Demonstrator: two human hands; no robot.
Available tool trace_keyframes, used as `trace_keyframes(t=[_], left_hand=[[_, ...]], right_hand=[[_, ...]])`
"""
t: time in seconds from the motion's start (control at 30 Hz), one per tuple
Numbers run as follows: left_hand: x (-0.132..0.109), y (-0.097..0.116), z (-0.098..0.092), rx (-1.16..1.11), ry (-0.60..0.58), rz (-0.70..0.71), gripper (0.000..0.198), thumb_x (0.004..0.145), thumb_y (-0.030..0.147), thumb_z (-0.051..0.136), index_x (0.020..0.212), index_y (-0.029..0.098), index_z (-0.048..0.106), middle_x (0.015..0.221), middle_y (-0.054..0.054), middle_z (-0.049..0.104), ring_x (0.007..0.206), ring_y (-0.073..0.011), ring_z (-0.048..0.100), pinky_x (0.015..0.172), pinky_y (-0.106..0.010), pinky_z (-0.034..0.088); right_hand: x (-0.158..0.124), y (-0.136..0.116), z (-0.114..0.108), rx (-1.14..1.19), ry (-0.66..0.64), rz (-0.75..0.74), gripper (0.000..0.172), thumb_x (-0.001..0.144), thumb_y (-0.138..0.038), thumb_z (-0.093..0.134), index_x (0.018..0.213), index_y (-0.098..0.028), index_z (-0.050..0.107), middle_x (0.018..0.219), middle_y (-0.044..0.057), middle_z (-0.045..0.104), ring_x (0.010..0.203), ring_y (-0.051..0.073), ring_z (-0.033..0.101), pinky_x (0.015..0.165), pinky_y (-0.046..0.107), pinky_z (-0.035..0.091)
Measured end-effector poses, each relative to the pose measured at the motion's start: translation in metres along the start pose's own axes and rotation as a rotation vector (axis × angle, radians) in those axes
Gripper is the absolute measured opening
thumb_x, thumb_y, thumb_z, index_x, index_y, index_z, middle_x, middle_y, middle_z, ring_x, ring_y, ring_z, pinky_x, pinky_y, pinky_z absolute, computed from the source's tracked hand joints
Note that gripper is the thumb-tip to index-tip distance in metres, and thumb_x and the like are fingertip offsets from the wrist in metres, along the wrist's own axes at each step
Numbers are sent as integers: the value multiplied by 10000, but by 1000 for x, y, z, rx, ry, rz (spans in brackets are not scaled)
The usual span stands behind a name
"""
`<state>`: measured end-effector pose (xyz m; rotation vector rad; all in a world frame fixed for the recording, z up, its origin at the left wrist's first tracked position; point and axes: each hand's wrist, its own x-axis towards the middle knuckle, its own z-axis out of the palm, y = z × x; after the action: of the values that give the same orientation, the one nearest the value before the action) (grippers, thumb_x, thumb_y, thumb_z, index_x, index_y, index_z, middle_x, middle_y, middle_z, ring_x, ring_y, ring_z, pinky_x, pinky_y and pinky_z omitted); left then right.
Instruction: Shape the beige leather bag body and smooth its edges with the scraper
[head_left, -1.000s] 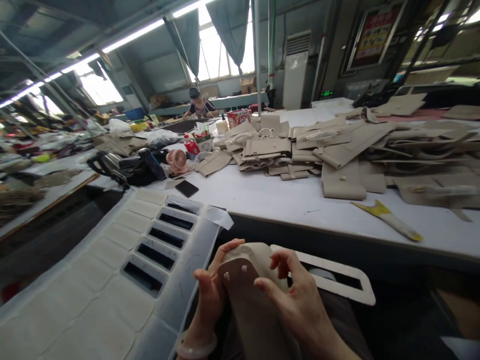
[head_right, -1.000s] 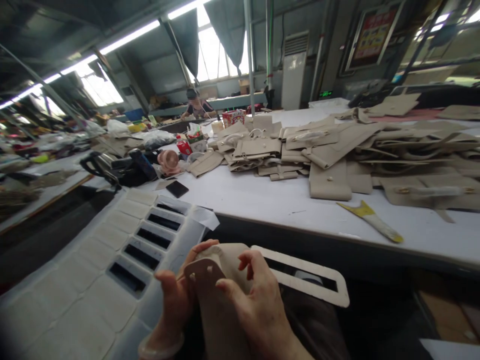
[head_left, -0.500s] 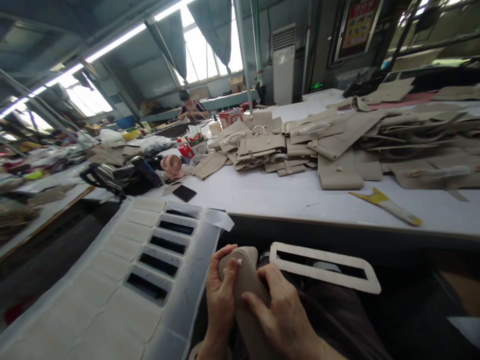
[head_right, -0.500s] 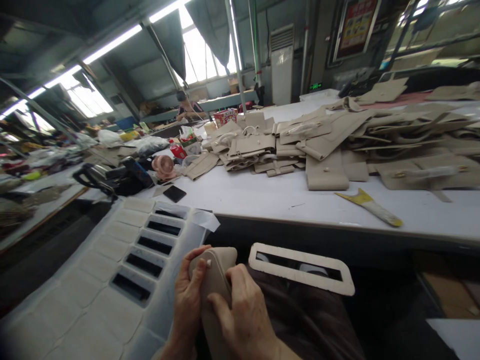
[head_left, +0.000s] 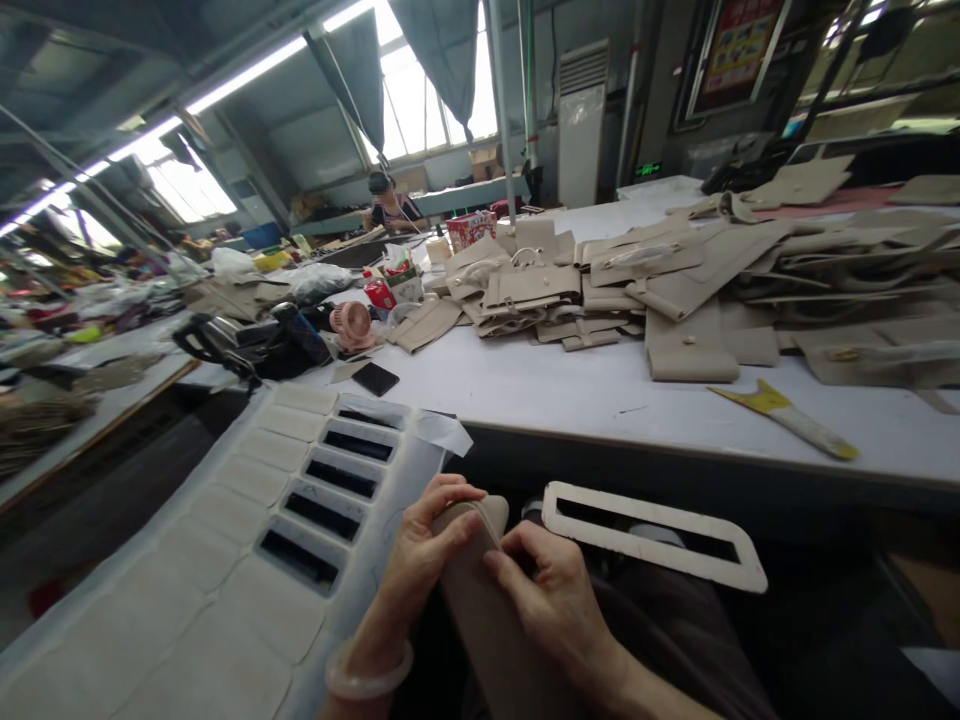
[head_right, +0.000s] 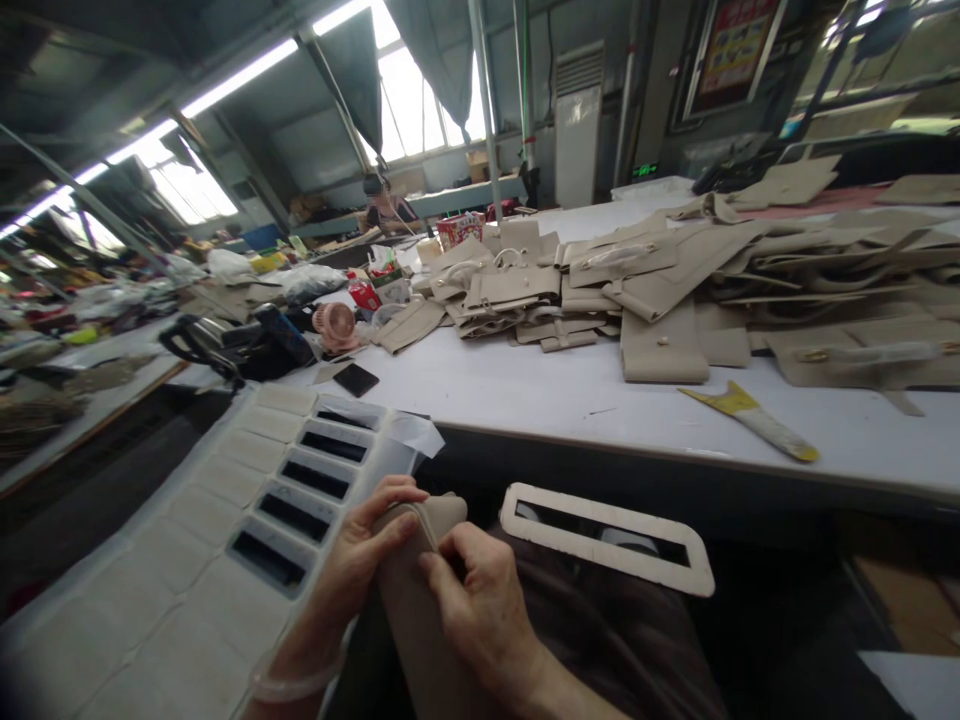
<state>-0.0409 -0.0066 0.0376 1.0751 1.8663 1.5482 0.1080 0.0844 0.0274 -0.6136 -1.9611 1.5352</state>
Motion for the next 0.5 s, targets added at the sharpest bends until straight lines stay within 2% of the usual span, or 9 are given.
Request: trace_keyframes(t=[0.07,0.13,0.17,0.2,0.23,0.3,0.37,0.43,0.5], left_hand=[[1,-1,-9,-18,2,-14,208,847,412,702,947,231,730,1251,-35,602,1199,-229,538,1019,-261,384],[-3,-8,-16,-86,86,-103,235,850,422,700,973,224,715,1205,-40,647,1149,-211,570,976,-250,414],[-6,-12,-18,-134,149,-171,275,839,442,709,999,218,707,1123,-41,676,1048,-190,605,892,-236,450],[-11,-17,-21,-189,227,-243,330,813,465,730,1016,207,698,1021,-35,691,918,-165,621,783,-218,469],[-17,-23,-22,-245,318,-306,390,775,489,759,1021,194,689,927,-24,687,800,-140,606,682,-202,461],[-30,-35,-23,-352,516,-390,500,678,524,821,999,170,676,801,-1,652,666,-113,558,573,-186,436],[-45,-44,-21,-413,714,-427,582,582,543,864,975,161,668,761,7,639,640,-117,554,546,-185,451],[-64,-50,-20,-393,849,-451,623,558,569,861,1002,178,667,779,1,655,658,-134,577,535,-187,472],[-86,-52,-22,-272,866,-470,620,610,606,814,1062,202,683,897,-28,697,739,-164,623,561,-194,506]], right_hand=[[0,2,-7,18,-65,-31,291,947,-328,516,744,-172,653,708,24,620,663,166,575,602,265,442],[-9,15,-20,-9,-105,-54,285,971,-391,523,937,-187,720,964,70,686,909,214,641,811,312,525],[-18,27,-28,-41,-103,-46,309,959,-438,555,1089,-206,714,1160,93,662,1093,252,611,958,370,505],[-29,42,-35,-84,-78,-16,426,915,-500,621,1236,-224,665,1336,106,585,1253,294,528,1076,442,437],[-41,59,-42,-112,-55,34,551,878,-552,652,1326,-232,613,1440,115,504,1342,331,446,1123,501,386],[-64,92,-51,-65,-100,183,621,872,-584,641,1392,-254,558,1475,99,471,1378,344,403,1120,519,390],[-77,113,-53,81,-181,325,668,821,-598,689,1372,-238,576,1393,101,558,1320,343,480,1075,458,457],[-76,116,-49,253,-181,443,717,748,-579,760,1331,-198,593,1319,114,615,1257,335,542,1020,391,504],[-64,107,-41,391,-90,519,740,709,-543,796,1314,-179,574,1321,120,610,1221,328,566,953,362,537]])
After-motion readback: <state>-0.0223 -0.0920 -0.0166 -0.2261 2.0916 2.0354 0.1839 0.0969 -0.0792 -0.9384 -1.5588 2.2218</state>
